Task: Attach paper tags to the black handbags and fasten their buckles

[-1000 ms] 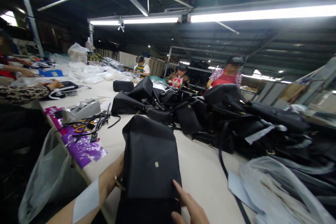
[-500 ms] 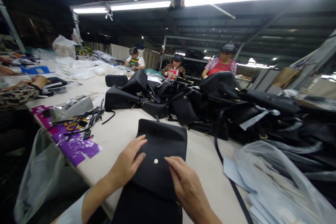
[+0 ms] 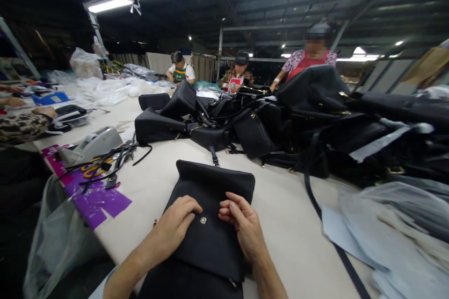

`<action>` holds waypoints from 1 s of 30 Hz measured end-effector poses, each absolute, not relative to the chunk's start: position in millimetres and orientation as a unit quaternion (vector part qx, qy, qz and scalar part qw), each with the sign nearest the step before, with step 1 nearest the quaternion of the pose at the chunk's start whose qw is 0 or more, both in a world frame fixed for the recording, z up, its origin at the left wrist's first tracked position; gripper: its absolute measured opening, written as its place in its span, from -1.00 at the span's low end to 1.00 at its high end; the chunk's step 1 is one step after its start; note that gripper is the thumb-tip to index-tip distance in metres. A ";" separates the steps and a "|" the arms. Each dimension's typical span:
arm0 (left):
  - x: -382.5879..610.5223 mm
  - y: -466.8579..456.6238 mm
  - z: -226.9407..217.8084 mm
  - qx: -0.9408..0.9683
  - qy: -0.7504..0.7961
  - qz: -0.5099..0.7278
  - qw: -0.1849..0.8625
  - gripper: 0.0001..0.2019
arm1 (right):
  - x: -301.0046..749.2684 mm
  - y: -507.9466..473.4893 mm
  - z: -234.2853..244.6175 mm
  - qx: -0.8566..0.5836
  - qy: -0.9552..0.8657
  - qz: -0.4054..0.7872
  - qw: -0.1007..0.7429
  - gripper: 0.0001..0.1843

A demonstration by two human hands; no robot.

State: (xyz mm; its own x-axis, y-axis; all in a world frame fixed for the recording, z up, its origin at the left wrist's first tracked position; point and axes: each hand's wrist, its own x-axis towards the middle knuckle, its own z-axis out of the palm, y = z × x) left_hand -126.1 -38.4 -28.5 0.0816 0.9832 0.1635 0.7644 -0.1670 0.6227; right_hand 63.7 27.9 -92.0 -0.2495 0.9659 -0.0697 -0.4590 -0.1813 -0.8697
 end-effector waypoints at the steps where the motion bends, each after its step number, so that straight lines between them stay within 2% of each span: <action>1: -123.0 -34.3 -28.8 0.703 0.622 0.280 0.203 -0.72 | 65.4 27.9 -92.0 -0.324 -0.371 0.704 0.511 -0.61; 7: -114.7 -10.1 -35.1 0.721 0.613 0.191 0.263 -0.73 | 71.7 34.2 -96.1 -0.277 -0.338 0.746 0.503 -0.66; 15: -127.3 -2.0 -32.9 0.694 0.579 0.237 0.356 -0.73 | 73.7 36.3 -93.0 -0.257 -0.317 0.773 0.487 -0.67; 18: -127.4 -3.4 -33.5 0.710 0.568 0.220 0.354 -0.67 | 74.2 36.4 -93.0 -0.255 -0.318 0.775 0.483 -0.68; 23: -127.7 -3.1 -33.5 0.697 0.588 0.215 0.349 -0.75 | 73.3 36.8 -93.3 -0.258 -0.317 0.776 0.481 -0.68; 30: -126.6 0.9 -32.3 0.697 0.578 0.200 0.374 -0.70 | 71.9 37.5 -91.4 -0.255 -0.317 0.777 0.481 -0.67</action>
